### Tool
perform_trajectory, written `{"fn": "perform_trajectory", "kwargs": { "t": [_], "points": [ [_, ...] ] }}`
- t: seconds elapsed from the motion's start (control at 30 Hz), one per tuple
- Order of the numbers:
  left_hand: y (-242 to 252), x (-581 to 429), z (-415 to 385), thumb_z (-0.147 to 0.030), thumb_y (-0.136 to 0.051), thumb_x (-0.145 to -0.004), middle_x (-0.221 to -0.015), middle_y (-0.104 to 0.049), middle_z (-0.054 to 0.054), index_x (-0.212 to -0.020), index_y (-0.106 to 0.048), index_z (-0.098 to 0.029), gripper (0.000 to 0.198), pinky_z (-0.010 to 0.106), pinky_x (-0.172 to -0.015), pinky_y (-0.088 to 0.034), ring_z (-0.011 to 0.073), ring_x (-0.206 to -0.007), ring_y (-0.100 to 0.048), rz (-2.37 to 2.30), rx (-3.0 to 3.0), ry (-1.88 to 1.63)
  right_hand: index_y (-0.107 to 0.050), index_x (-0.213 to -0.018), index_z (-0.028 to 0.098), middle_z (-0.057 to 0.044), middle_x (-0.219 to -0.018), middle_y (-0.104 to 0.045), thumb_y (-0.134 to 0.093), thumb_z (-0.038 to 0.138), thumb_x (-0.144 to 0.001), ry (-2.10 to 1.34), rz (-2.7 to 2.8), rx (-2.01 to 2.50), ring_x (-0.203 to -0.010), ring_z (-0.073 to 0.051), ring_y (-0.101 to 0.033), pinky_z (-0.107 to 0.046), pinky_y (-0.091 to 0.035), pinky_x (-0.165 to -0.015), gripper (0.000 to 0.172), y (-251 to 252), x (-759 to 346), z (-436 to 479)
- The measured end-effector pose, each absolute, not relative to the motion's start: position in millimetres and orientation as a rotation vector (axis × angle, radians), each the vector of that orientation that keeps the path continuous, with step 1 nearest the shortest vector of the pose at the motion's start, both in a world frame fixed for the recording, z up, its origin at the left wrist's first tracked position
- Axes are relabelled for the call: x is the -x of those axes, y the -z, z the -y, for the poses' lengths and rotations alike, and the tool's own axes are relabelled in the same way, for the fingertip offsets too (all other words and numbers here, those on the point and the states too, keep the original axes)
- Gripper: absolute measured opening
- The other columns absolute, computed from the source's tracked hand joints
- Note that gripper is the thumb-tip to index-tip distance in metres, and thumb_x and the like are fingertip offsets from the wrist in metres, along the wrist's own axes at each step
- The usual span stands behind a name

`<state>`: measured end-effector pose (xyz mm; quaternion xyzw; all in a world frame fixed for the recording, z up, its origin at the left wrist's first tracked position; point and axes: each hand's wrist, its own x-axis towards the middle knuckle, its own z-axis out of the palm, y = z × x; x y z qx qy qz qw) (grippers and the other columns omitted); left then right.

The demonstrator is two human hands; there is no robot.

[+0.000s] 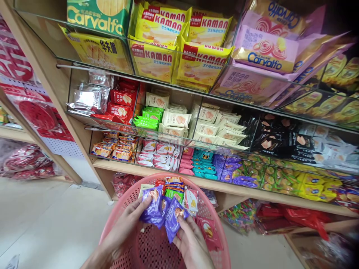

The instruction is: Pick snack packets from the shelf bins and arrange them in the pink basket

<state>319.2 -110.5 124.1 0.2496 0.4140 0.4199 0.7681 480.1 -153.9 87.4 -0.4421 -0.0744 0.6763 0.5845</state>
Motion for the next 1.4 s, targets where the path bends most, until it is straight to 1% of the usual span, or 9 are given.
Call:
{"fn": "perform_trajectory", "kwargs": {
  "t": [0.23, 0.5, 0.73, 0.83, 0.97, 1.1, 1.2, 1.27, 1.4],
  "points": [
    [-129.7, -311.0, 110.1, -0.043, -0.056, -0.085, -0.113, -0.067, 0.005, -0.123, -0.054, -0.021, 0.043, 0.027, -0.086, -0.051, 0.0191, -0.103, -0.061, -0.933, -0.745, -0.912, -0.064, -0.096, 0.021, -0.005, -0.097, -0.072, -0.084, 0.034, -0.055, -1.554, 0.178, 1.053, -0.085, -0.02, -0.066, -0.029, -0.052, -0.069, 0.047, -86.0, -478.2, 155.5],
    [-123.7, -332.5, 123.4, -0.033, -0.067, -0.078, -0.126, -0.059, 0.003, -0.117, -0.056, -0.024, 0.041, 0.027, -0.093, -0.047, 0.0207, -0.113, -0.054, -0.906, -0.955, -0.931, -0.064, -0.086, 0.022, -0.002, -0.083, -0.073, -0.081, 0.033, -0.054, -1.603, 0.056, 0.969, -0.077, -0.019, -0.066, -0.03, -0.049, -0.07, 0.037, -56.9, -460.6, 167.8],
    [-93.1, -329.1, 135.9, -0.044, -0.061, -0.08, -0.116, -0.064, 0.008, -0.12, -0.056, -0.02, 0.047, 0.034, -0.092, -0.047, 0.0277, -0.108, -0.056, -1.184, -1.308, -0.746, -0.066, -0.079, 0.024, 0.001, -0.074, -0.073, -0.07, 0.02, -0.049, -1.694, -0.092, 0.953, -0.066, -0.015, -0.064, -0.025, -0.048, -0.063, 0.03, -32.9, -453.7, 183.3],
    [-84.5, -326.2, 142.9, -0.047, -0.061, -0.078, -0.121, -0.061, 0.01, -0.122, -0.057, -0.02, 0.052, 0.037, -0.099, -0.043, 0.0304, -0.114, -0.053, -1.327, -1.491, -0.657, -0.065, -0.078, 0.024, 0.001, -0.073, -0.072, -0.073, 0.026, -0.048, -1.694, -0.168, 0.963, -0.07, -0.018, -0.065, -0.028, -0.05, -0.065, 0.031, -20.5, -448.2, 189.3],
    [-79.9, -325.6, 145.7, -0.039, -0.053, -0.082, -0.125, -0.06, 0.007, -0.123, -0.057, -0.025, 0.043, 0.036, -0.101, -0.042, 0.0277, -0.117, -0.052, -1.21, -1.752, -0.626, -0.064, -0.081, 0.025, -0.002, -0.083, -0.072, -0.076, 0.04, -0.049, -1.706, -0.166, 1.068, -0.086, -0.026, -0.066, -0.034, -0.053, -0.064, 0.038, -4.2, -442.7, 195.5],
    [-81.1, -328.7, 146.5, -0.033, -0.046, -0.082, -0.136, -0.05, 0.013, -0.133, -0.047, -0.017, 0.053, 0.041, -0.107, -0.036, 0.0292, -0.127, -0.043, -1.266, -1.952, -0.376, -0.064, -0.086, 0.028, -0.003, -0.093, -0.071, -0.078, 0.043, -0.048, -1.696, -0.176, 1.098, -0.094, -0.029, -0.065, -0.036, -0.055, -0.065, 0.043, -0.1, -441.7, 199.3],
    [-87.4, -335.9, 150.2, -0.029, -0.048, -0.076, -0.147, -0.033, 0.017, -0.141, -0.027, -0.007, 0.072, 0.045, -0.113, -0.026, 0.0304, -0.136, -0.029, -1.365, -2.01, -0.01, -0.064, -0.087, 0.029, -0.003, -0.093, -0.071, -0.079, 0.044, -0.05, -1.673, -0.141, 1.049, -0.096, -0.029, -0.064, -0.038, -0.055, -0.067, 0.042, -3.7, -441.1, 200.0],
    [-90.8, -342.6, 153.8, -0.03, -0.052, -0.071, -0.15, -0.025, 0.016, -0.143, -0.017, -0.006, 0.083, 0.046, -0.114, -0.022, 0.0311, -0.138, -0.023, -1.395, -2.017, 0.191, -0.066, -0.087, 0.028, -0.004, -0.098, -0.07, -0.079, 0.045, -0.051, -1.644, -0.091, 1.036, -0.099, -0.029, -0.063, -0.038, -0.055, -0.069, 0.041, -5.0, -439.8, 200.0],
    [-85.3, -353.0, 161.0, -0.023, -0.05, -0.066, -0.15, -0.025, 0.014, -0.143, -0.017, -0.01, 0.085, 0.047, -0.113, -0.021, 0.0316, -0.137, -0.024, -1.459, -2.058, 0.335, -0.067, -0.089, 0.029, -0.003, -0.098, -0.071, -0.081, 0.044, -0.049, -1.602, -0.114, 1.056, -0.101, -0.029, -0.062, -0.036, -0.054, -0.071, 0.045, 1.9, -436.0, 202.4]
  ]
}}
